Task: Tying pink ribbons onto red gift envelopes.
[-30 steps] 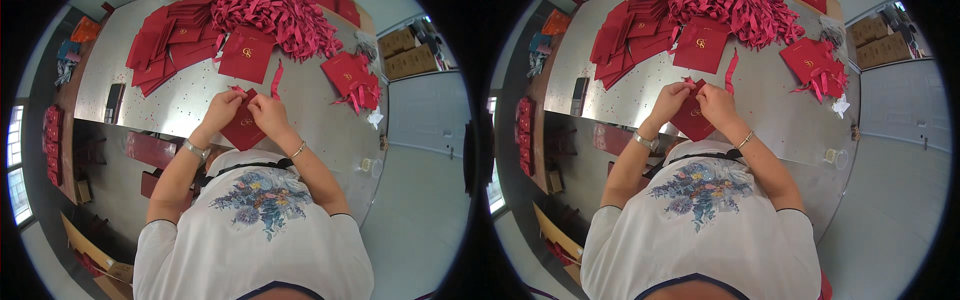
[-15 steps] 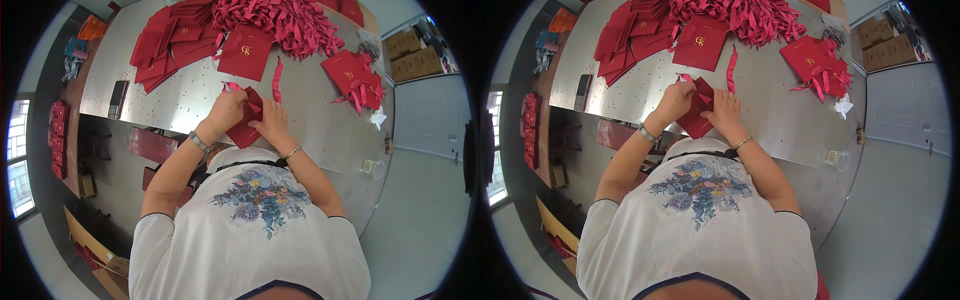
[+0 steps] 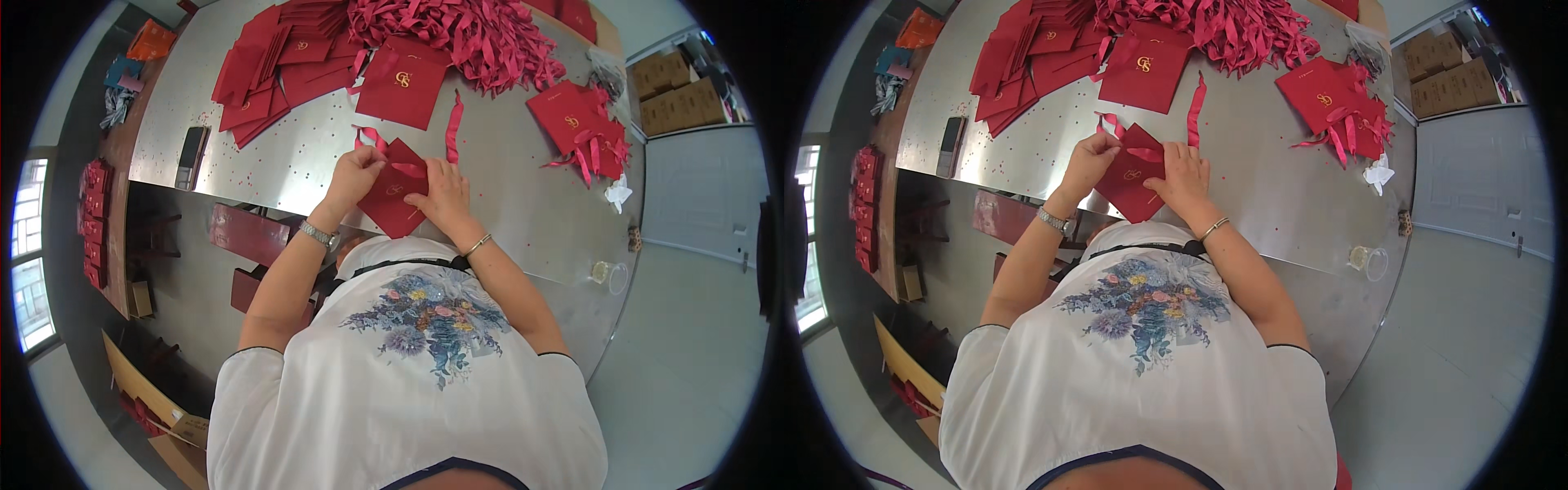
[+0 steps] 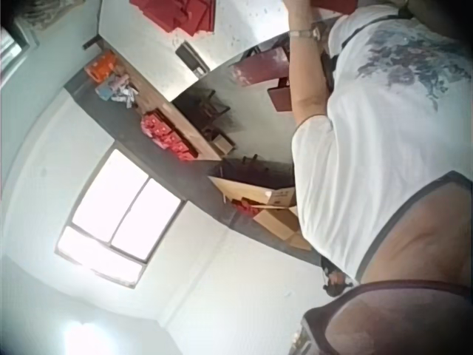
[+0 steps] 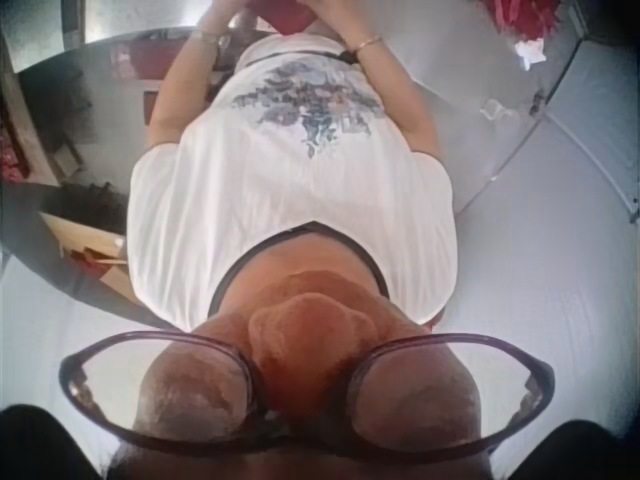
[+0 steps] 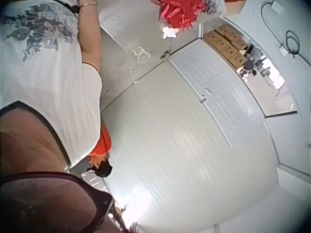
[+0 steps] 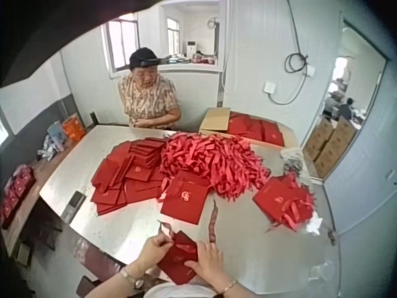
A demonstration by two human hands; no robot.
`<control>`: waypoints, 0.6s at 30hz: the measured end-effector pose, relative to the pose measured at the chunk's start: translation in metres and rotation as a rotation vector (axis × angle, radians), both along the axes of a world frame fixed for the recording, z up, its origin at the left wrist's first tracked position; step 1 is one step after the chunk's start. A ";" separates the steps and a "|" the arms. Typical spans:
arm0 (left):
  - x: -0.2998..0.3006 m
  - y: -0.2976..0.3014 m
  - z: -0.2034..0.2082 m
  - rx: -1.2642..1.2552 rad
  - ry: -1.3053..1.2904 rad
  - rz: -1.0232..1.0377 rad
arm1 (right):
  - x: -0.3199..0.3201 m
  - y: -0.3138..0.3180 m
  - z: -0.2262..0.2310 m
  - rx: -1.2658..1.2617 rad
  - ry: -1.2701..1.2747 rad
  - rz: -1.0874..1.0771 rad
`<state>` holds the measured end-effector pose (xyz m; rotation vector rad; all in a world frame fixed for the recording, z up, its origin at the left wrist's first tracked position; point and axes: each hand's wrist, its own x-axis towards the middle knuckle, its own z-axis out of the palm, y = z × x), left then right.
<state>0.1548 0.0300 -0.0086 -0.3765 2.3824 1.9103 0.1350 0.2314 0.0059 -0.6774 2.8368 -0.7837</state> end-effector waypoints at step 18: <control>-0.013 0.003 0.022 0.106 -0.022 -0.299 | -0.047 -0.003 0.050 -0.331 0.133 0.464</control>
